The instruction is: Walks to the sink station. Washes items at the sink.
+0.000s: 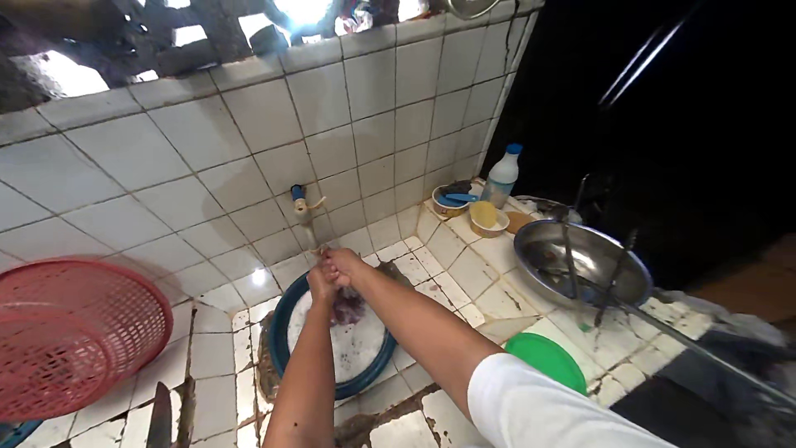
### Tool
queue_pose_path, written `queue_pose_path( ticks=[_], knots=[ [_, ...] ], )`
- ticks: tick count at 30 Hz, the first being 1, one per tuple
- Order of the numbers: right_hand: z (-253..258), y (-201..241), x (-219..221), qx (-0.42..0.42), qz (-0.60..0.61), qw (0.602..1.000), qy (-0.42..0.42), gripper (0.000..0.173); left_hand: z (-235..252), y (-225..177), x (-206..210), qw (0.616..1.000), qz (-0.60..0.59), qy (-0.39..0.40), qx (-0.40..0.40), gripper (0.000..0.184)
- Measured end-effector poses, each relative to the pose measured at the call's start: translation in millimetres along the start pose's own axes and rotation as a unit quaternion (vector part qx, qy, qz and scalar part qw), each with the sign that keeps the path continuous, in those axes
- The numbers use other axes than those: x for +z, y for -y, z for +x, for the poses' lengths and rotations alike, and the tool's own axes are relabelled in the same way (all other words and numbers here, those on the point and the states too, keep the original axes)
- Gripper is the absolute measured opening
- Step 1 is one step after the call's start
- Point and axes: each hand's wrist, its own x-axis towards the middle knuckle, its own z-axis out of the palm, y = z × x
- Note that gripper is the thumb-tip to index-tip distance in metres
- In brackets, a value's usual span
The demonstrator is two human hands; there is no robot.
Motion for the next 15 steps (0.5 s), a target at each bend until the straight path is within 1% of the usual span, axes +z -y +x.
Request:
queue_pose_path(
  ticks=[1, 2, 3, 4, 5, 6, 8, 10, 11, 13, 14, 15],
  knots=[
    [-1.9, 2.1, 0.7, -0.003, -0.013, 1.000, 0.001, 0.034, 1.0, -0.5, 3.9, 0.999, -0.045, -0.013, -0.015, 0.023],
    [-4.8, 4.1, 3.2, -0.013, -0.031, 0.999, -0.010, 0.033, 2.2, -1.7, 4.7, 0.999, -0.041, -0.013, -0.019, 0.024],
    [-8.3, 5.6, 6.8, -0.029, -0.053, 0.998, -0.031, 0.028, 2.7, -5.0, 0.5, 1.000, 0.005, 0.005, -0.019, 0.021],
    [-11.2, 6.5, 10.7, -0.048, -0.077, 0.994, -0.061, 0.020, 3.3, -10.1, -3.4, 0.997, 0.066, 0.024, -0.025, 0.022],
    [-12.5, 6.3, 13.2, -0.069, -0.111, 0.988, -0.081, 0.006, 3.8, -14.3, -4.9, 0.992, 0.111, 0.035, -0.038, 0.022],
    [-12.4, 5.6, 14.6, -0.088, -0.158, 0.980, -0.086, 0.005, 3.9, -16.7, -5.9, 0.989, 0.134, 0.039, -0.050, 0.022],
    [-13.0, 6.6, 15.3, -0.116, -0.287, 0.948, -0.068, 0.016, 3.9, -16.3, -7.2, 0.989, 0.128, 0.030, -0.066, 0.022],
    [-20.2, 13.8, 15.8, -0.128, -0.409, 0.902, -0.044, 0.020, 3.5, -14.5, -8.2, 0.993, 0.071, 0.008, -0.093, 0.019],
    [-23.3, 16.3, 15.5, -0.130, -0.436, 0.889, -0.040, 0.020, 3.7, -13.1, -9.1, 0.993, 0.037, -0.001, -0.111, 0.019],
    [-25.8, 18.7, 12.2, -0.145, -0.437, 0.886, -0.043, 0.022, 2.9, -9.6, -10.4, 0.986, -0.066, -0.033, -0.153, 0.020],
    [-27.8, 20.3, 9.2, -0.153, -0.416, 0.895, -0.042, 0.022, -0.1, -8.8, -11.6, 0.974, -0.132, -0.057, -0.176, 0.022],
    [-30.0, 22.4, 5.2, -0.159, -0.385, 0.908, -0.040, 0.022, -3.4, -7.4, -13.1, 0.954, -0.208, -0.088, -0.199, 0.024]
  ],
)
